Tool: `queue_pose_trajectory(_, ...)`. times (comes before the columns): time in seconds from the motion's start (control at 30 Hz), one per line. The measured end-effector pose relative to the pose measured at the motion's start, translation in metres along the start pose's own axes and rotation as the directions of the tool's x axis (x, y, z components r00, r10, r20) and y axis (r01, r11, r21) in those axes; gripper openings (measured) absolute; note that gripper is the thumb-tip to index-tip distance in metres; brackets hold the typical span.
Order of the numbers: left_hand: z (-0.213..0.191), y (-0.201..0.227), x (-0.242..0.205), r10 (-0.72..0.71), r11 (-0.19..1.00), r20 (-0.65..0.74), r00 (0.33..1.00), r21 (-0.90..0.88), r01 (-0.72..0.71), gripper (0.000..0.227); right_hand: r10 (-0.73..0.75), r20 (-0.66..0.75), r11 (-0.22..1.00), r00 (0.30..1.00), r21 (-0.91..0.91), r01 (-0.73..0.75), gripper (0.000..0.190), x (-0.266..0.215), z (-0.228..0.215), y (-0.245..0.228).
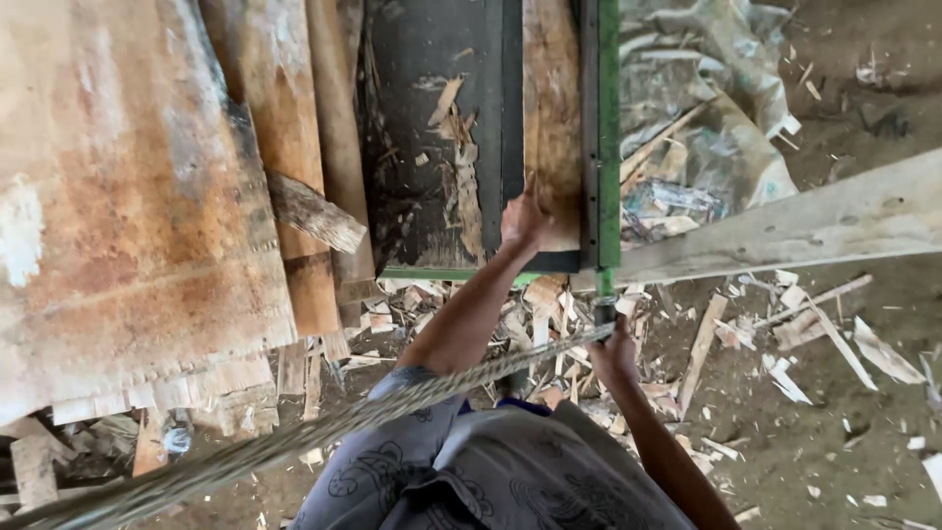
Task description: Trimming thin wood sheets using a manual guillotine cutter in a workshop.
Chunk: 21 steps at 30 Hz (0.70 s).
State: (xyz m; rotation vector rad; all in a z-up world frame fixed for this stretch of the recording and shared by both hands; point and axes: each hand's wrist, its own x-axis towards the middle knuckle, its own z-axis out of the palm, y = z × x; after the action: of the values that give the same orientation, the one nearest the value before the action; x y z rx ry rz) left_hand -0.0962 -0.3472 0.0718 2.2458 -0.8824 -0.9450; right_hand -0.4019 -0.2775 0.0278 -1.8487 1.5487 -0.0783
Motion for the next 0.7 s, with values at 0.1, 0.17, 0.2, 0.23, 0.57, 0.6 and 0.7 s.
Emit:
queue_pose_trajectory(0.1, 0.014, -0.012, -0.008, 0.085, 0.996, -0.065, 0.994, -0.016, -0.086, 0.104, -0.045, -0.031, 0.999, 0.999, -0.019, 0.044, 0.068, -0.034, -0.034, -0.025)
queue_pose_trajectory(0.17, -0.013, 0.005, -0.019, 0.025, 0.998, -0.027, 0.999, -0.062, -0.027, 0.095, 0.001, 0.032, 0.998, 0.999, 0.070, -0.003, 0.069, -0.049, -0.068, -0.060)
queue_pose_trajectory(0.2, -0.002, -0.003, -0.011, 0.028, 0.997, -0.033, 0.999, -0.064, -0.030, 0.095, -0.005, 0.029, 0.998, 1.000, 0.069, 0.003, 0.069, -0.049, -0.072, -0.059)
queue_pose_trajectory(0.23, 0.008, -0.012, -0.003, 0.065, 0.994, -0.083, 0.994, -0.082, -0.071, 0.097, -0.046, 0.035, 0.995, 0.998, 0.092, 0.043, 0.065, -0.050, -0.076, -0.058)
queue_pose_trajectory(0.57, -0.069, -0.054, -0.065, -0.197, 0.853, 0.078, 0.977, -0.479, 0.210, 0.062, 0.019, 0.045, 0.998, 0.999, 0.059, -0.022, 0.062, -0.062, -0.101, -0.094)
queue_pose_trajectory(0.6, -0.079, -0.070, -0.071, -0.205, 0.851, 0.069, 0.976, -0.480, 0.212, 0.062, 0.011, 0.053, 0.998, 0.999, 0.060, -0.015, 0.062, -0.065, -0.107, -0.101)
queue_pose_trajectory(0.7, -0.117, -0.113, -0.093, -0.131, 0.775, 0.057, 0.990, -0.617, 0.138, 0.052, 0.048, 0.100, 0.993, 0.994, 0.100, -0.058, 0.063, -0.075, -0.125, -0.117)
